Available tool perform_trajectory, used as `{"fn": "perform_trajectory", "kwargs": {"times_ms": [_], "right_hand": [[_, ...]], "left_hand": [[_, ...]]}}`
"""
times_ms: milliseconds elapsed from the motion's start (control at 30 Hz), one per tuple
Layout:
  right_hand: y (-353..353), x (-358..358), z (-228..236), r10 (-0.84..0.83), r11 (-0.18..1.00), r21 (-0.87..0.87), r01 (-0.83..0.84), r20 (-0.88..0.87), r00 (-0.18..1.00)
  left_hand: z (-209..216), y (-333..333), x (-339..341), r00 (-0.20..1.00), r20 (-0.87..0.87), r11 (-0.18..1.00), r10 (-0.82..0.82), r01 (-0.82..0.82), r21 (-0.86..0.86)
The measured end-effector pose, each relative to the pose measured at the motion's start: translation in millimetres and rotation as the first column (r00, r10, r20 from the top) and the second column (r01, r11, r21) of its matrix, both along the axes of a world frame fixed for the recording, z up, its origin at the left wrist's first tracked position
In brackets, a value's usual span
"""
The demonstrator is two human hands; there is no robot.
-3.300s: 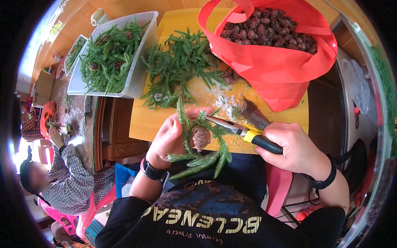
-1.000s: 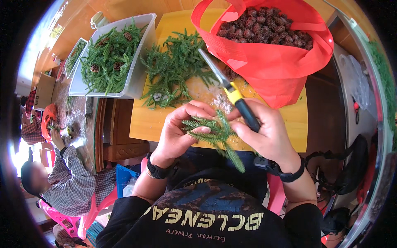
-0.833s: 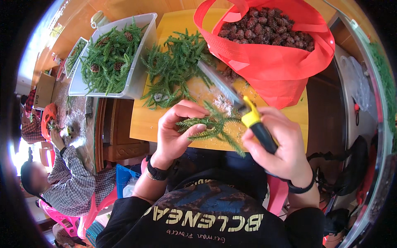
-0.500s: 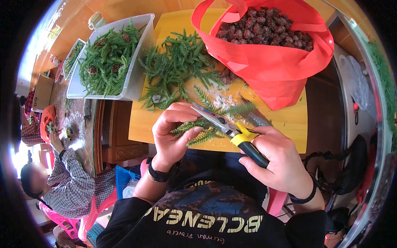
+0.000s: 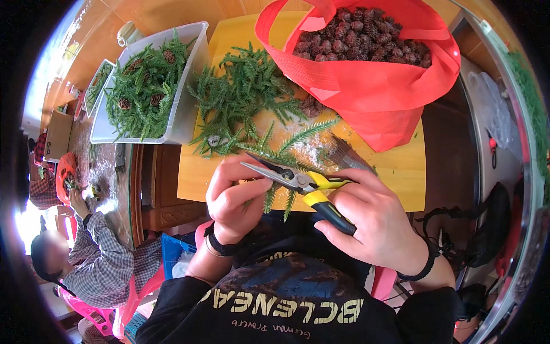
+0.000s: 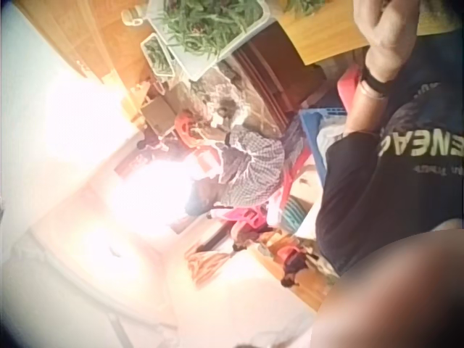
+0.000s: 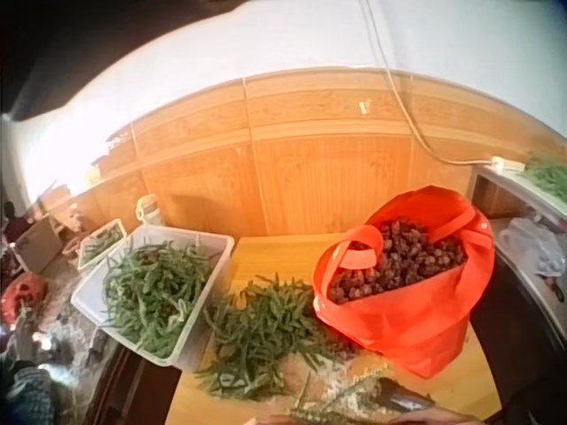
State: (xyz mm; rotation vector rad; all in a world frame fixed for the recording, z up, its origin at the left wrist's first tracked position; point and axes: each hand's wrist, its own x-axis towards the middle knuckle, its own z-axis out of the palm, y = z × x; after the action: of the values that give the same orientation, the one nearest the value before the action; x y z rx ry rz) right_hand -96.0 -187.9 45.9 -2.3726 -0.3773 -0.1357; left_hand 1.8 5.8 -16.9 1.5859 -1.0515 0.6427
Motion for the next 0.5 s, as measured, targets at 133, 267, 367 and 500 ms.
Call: {"fn": "perform_trajectory", "kwargs": {"times_ms": [133,267,367,500], "right_hand": [[0.1,1.6,0.6,0.01,0.994,-0.111,0.003,0.118,0.993],[2.4,0.6,2.0,0.008,0.993,-0.12,0.008,0.133,0.991],[2.6,-1.1,-0.4,-0.005,0.983,-0.181,0.035,0.163,0.987],[2.2,-1.1,0.1,0.005,0.978,-0.207,0.037,0.198,0.98]], "left_hand": [[6.9,5.7,0.2,0.991,0.13,0.994,0.02,-0.034,0.107],[10.1,9.0,-3.2,0.986,0.159,0.994,0.04,-0.056,0.092],[15.9,7.4,-3.0,0.996,0.067,0.996,0.063,-0.068,0.062],[11.9,8.1,-1.3,0.999,0.036,0.998,0.01,-0.012,0.069]]}}
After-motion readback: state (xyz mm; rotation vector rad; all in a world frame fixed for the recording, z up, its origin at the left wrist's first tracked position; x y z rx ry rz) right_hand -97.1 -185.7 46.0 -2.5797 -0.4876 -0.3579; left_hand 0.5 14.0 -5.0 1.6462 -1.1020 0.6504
